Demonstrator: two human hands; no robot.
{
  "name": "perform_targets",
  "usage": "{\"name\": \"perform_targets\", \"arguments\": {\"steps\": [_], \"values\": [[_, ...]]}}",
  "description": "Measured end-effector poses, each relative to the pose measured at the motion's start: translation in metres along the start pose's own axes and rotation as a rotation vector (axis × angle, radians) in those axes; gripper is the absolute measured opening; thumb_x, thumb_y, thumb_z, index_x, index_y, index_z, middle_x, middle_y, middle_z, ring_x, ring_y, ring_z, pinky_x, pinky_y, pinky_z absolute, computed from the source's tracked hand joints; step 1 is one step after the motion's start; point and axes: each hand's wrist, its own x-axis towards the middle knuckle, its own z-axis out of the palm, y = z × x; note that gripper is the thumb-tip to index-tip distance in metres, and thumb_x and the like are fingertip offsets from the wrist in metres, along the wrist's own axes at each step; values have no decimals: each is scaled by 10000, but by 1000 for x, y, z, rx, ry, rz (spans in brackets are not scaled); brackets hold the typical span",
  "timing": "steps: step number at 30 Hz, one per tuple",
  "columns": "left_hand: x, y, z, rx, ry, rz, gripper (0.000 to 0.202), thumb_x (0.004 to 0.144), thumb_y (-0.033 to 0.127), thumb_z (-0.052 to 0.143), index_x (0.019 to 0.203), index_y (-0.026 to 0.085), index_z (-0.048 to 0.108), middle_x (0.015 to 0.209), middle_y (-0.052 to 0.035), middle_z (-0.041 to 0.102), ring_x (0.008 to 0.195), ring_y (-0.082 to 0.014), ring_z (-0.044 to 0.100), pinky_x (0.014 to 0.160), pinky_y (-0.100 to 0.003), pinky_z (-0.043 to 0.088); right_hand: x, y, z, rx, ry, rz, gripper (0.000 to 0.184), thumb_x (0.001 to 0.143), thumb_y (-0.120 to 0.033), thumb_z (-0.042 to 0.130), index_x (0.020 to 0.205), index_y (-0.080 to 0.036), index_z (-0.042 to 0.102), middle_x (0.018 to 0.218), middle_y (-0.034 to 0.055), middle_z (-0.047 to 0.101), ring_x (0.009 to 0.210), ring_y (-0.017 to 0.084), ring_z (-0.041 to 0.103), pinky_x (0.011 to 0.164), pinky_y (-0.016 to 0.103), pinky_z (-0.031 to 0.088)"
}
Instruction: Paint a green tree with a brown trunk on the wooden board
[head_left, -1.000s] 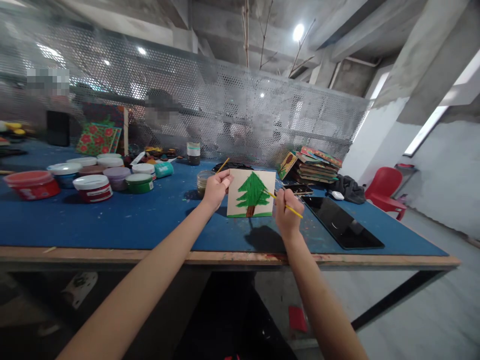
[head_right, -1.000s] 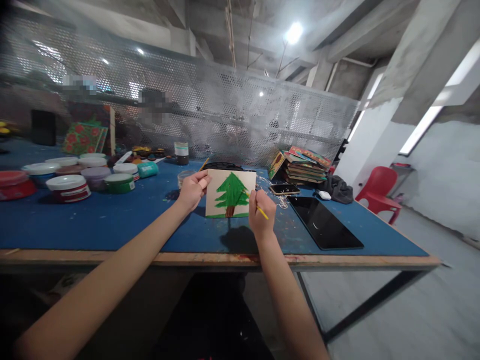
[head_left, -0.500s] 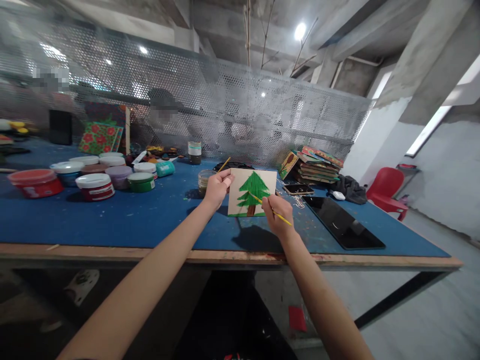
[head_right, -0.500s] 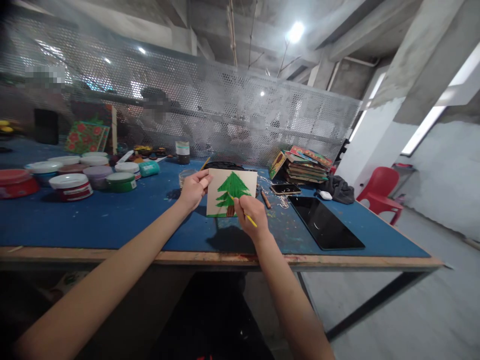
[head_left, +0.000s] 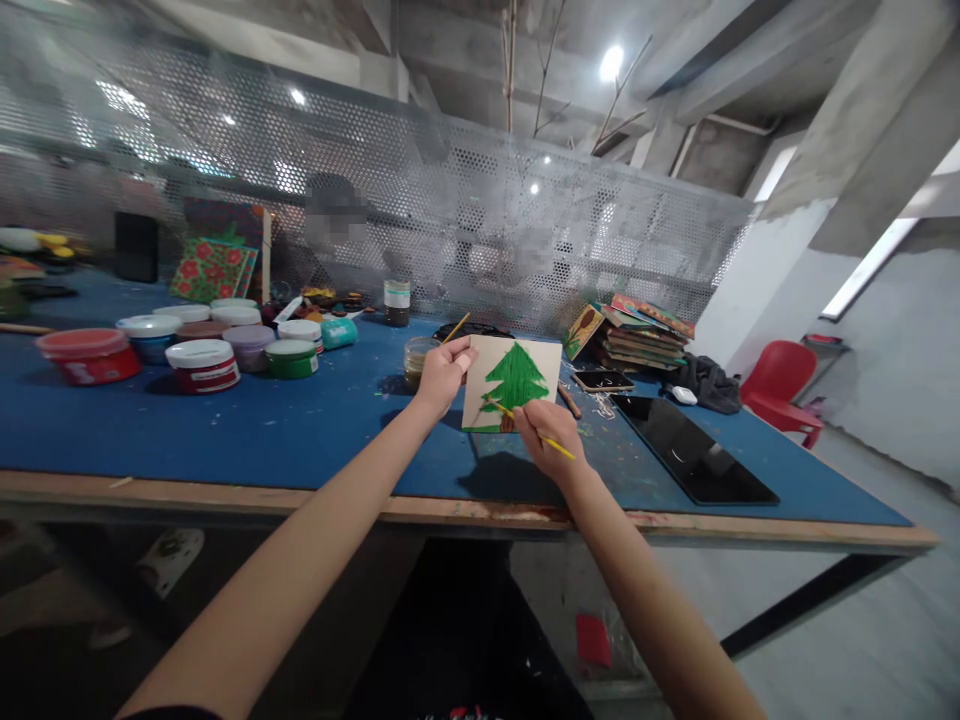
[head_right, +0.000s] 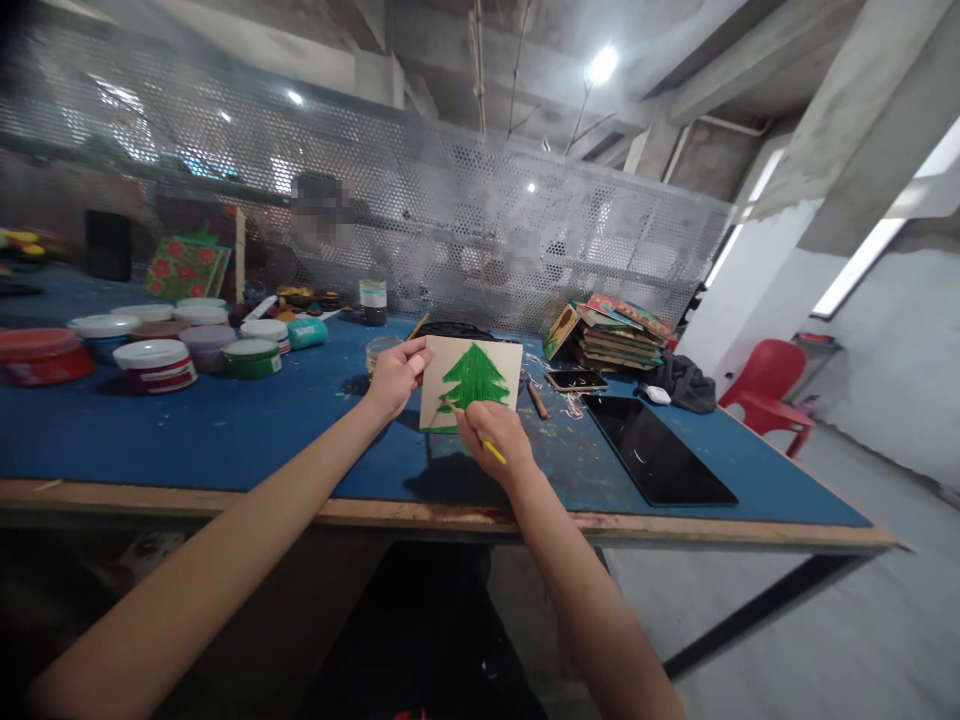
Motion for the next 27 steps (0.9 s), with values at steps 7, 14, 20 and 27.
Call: {"name": "perform_targets", "arguments": {"steps": [7, 14, 20, 27], "values": [[0, 0, -1, -11, 2, -15, 264, 910, 324, 578, 1093, 134, 578, 1020, -57, 617, 831, -162, 620, 711, -332, 548, -2, 10, -10, -40, 137, 234, 425, 980, -326, 382, 583, -200, 464, 493, -42, 495, 441, 94, 472, 515, 234, 374], [1, 0, 0, -32, 2, -26, 272, 910, 326, 578, 1105, 137, 576, 1049, -65, 614, 860, -170, 621, 732, -346, 548, -1, 15, -15, -68, 251, 414, 420, 965, -364, 360, 572, -227, 423, 463, -32, 530, 427, 111, 508, 508, 233, 372], [1, 1, 0, -42, 18, -16, 280, 909, 323, 580, 1120, 139, 571, 1073, -70, 609, 883, -177, 620, 748, -357, 548, 0, 20, -19, -99, 338, 516, 420, 956, -372, 364, 562, -234, 412, 454, -29, 516, 437, 131, 506, 505, 253, 359], [2, 2, 2, -53, 30, -8, 307, 909, 330, 579, 1153, 146, 560, 1129, -83, 595, 943, -197, 615, 790, -388, 544, -2, 29, -23, -133, 443, 585, 433, 967, -390, 344, 565, -240, 398, 459, -23, 504, 434, 142, 499, 504, 265, 358]]}}
